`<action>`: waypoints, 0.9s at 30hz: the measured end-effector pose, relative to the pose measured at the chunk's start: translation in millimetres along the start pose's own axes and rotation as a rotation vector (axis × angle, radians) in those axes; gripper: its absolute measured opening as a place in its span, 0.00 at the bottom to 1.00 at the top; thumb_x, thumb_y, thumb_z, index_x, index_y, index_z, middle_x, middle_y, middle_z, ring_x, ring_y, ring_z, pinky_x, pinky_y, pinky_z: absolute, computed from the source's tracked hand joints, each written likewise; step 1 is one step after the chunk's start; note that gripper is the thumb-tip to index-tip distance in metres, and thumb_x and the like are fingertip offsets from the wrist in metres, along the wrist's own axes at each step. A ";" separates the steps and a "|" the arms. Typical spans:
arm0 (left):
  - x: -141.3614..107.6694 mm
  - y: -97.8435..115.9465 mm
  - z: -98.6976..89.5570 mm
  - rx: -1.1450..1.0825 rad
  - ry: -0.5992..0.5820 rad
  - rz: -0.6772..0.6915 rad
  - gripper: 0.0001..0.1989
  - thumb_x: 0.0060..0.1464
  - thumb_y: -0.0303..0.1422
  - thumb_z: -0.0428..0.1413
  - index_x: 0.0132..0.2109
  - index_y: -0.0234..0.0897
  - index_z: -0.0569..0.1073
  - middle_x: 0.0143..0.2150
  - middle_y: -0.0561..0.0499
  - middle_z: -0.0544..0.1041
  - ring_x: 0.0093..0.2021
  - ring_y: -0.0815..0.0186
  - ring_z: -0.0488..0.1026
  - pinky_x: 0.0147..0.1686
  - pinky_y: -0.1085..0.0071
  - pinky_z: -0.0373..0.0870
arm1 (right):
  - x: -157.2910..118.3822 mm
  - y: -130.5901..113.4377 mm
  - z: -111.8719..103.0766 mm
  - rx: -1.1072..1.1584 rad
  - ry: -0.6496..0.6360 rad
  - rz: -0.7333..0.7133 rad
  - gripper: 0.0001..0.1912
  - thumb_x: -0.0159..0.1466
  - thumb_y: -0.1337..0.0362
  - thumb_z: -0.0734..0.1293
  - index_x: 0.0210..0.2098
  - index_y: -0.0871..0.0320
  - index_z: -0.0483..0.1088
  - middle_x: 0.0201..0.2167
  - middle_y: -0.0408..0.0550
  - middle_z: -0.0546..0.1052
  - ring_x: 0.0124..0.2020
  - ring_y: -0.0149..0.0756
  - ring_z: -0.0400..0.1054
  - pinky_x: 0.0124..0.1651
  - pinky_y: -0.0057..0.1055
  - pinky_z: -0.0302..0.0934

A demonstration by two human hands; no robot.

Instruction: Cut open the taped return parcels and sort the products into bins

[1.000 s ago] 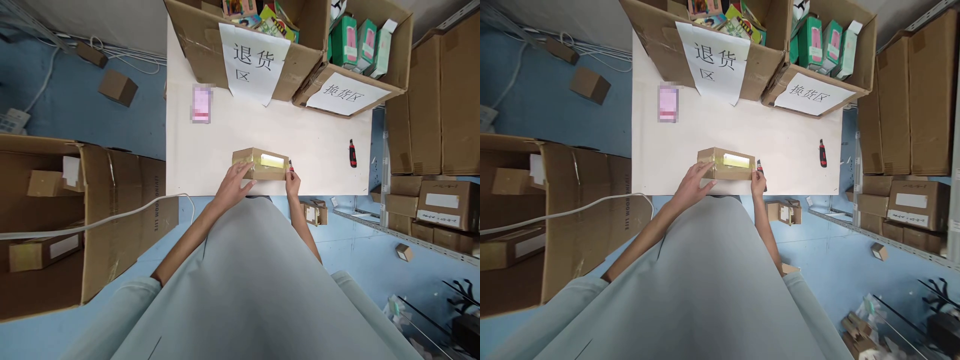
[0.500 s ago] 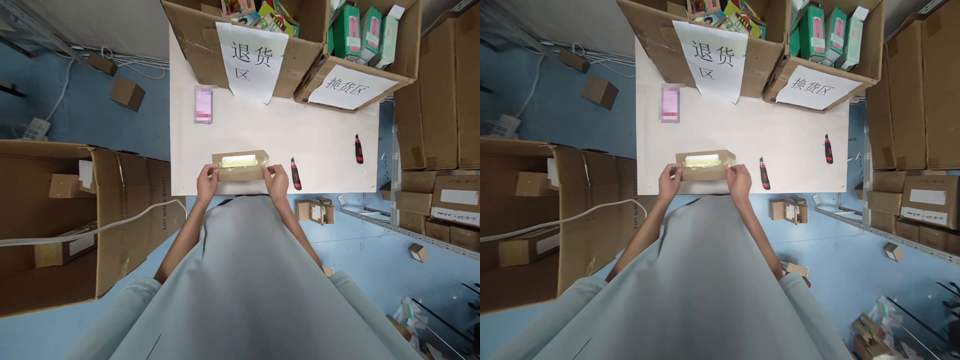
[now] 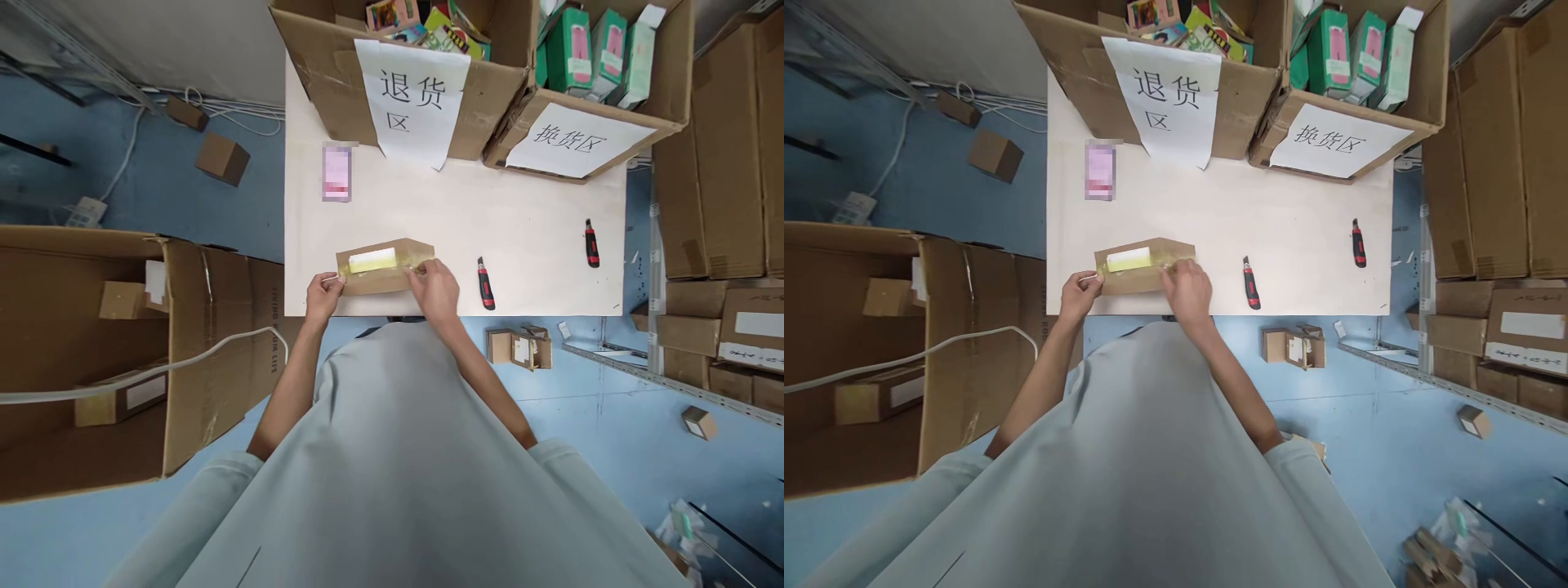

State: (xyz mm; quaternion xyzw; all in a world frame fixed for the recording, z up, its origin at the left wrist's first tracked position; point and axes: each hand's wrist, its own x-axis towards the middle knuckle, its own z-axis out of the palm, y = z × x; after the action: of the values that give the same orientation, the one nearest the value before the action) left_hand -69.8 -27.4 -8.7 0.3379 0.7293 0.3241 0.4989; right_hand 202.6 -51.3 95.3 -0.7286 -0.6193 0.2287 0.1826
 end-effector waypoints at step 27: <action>-64.5 20.6 69.2 0.052 -0.231 0.215 0.29 0.60 0.53 0.66 0.59 0.37 0.84 0.58 0.42 0.87 0.60 0.47 0.84 0.65 0.51 0.80 | -21.4 128.6 -41.8 0.183 -0.020 0.305 0.29 0.74 0.40 0.65 0.43 0.59 0.84 0.42 0.58 0.88 0.42 0.46 0.80 0.50 0.38 0.71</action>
State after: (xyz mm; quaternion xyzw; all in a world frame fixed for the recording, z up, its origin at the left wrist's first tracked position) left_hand 16.9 -59.1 20.6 0.4618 0.6350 0.3155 0.5329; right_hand 328.6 -93.1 61.6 -0.7920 -0.4800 0.3165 0.2054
